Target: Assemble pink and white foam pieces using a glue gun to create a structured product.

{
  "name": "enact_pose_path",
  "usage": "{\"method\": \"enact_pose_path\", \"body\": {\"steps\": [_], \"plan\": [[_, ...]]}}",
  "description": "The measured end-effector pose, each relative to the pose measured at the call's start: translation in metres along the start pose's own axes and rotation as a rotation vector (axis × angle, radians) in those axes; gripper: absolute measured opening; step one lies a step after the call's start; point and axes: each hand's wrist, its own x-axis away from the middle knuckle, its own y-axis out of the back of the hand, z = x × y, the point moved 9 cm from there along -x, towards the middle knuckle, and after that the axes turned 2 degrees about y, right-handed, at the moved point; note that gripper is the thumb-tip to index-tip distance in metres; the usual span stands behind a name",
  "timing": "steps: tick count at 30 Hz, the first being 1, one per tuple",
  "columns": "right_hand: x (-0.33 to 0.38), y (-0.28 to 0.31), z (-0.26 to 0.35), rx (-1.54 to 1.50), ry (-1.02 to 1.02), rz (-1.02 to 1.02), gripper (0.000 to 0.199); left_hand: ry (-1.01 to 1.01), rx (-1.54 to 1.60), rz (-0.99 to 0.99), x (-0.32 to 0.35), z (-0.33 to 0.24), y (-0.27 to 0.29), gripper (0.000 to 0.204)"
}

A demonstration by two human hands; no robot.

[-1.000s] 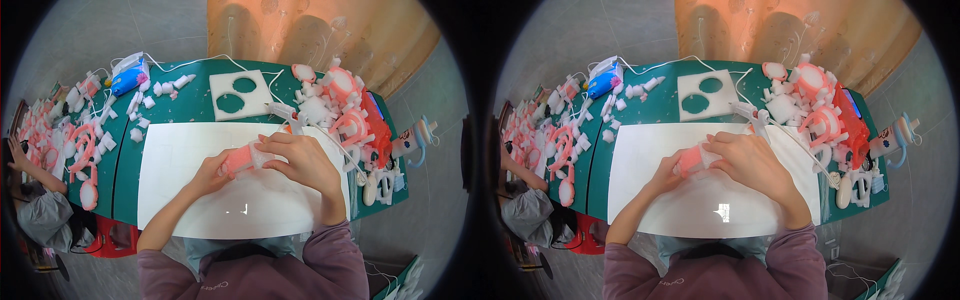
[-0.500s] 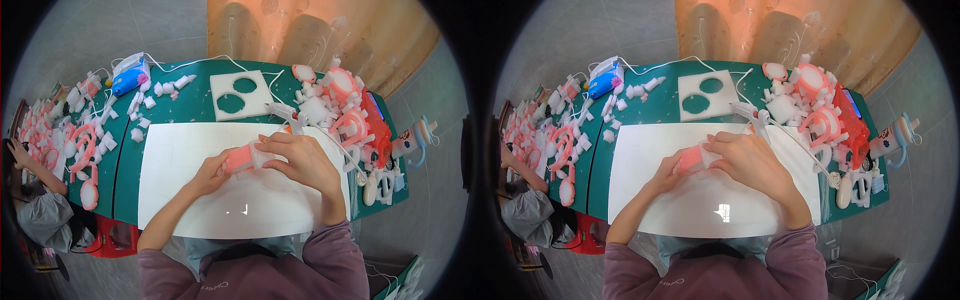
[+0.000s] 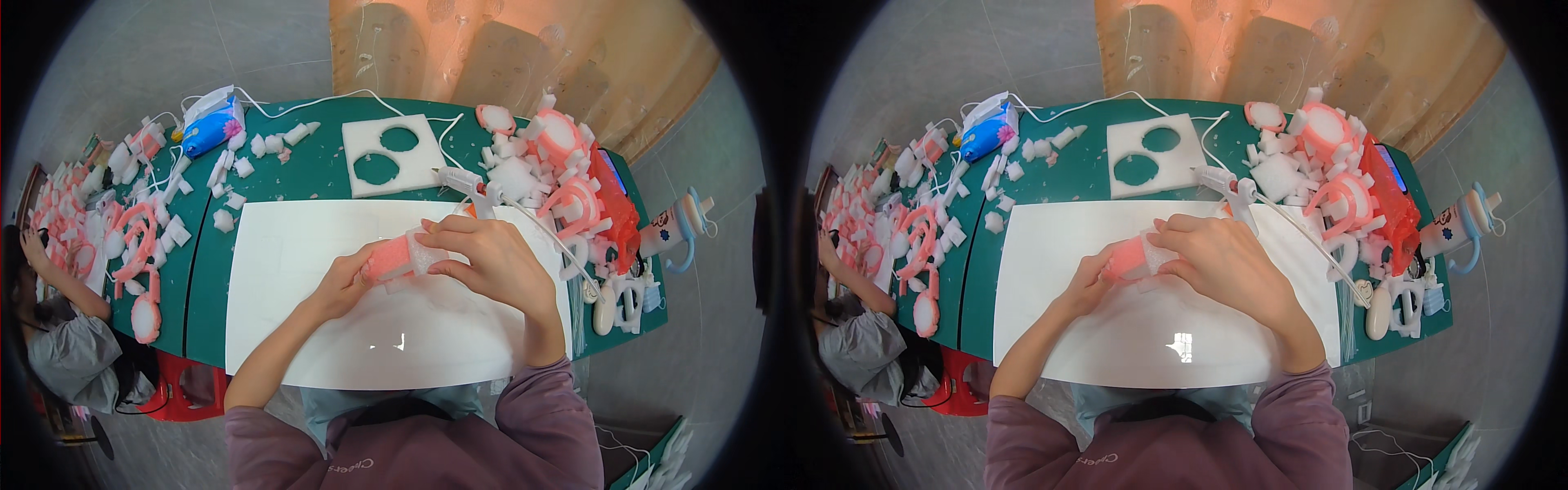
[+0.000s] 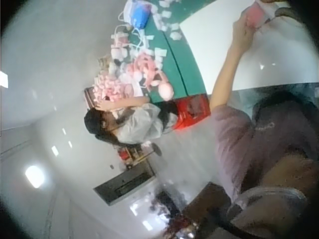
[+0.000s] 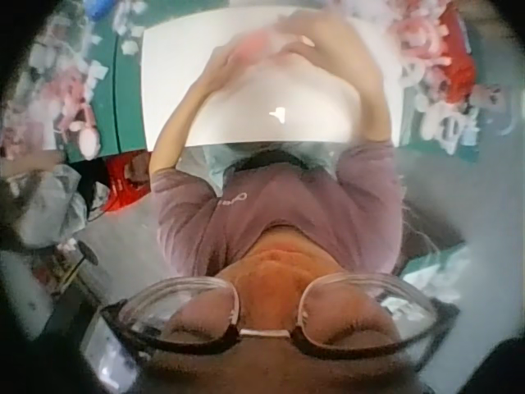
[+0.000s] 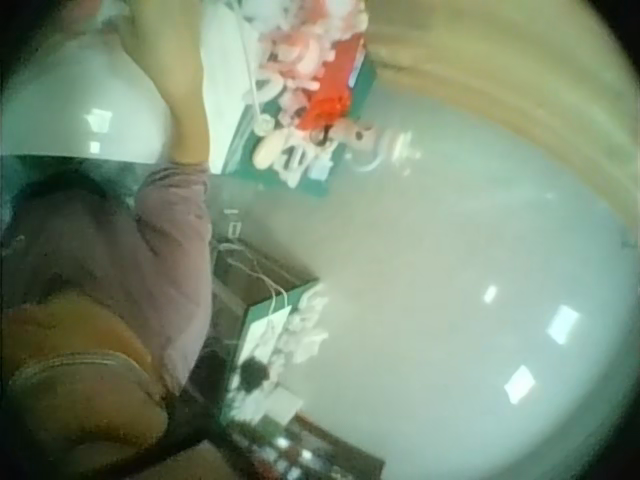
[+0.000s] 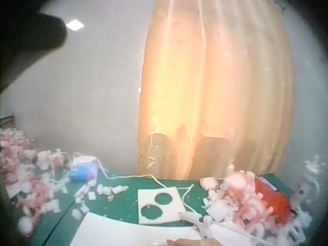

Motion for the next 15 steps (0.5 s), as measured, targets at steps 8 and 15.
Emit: {"method": "enact_pose_path", "body": {"steps": [8, 15], "plan": [[0.0003, 0.0002, -0.0012, -0.005, -0.007, 0.006, 0.03, -0.004, 0.007, -0.007, -0.0012, -0.0046, 0.0, 0.05], [0.0002, 0.0006, -0.0002, 0.002, 0.006, -0.002, 0.03, -0.029, 0.022, -0.018, -0.0009, -0.0039, 0.0004, 0.046]]}}
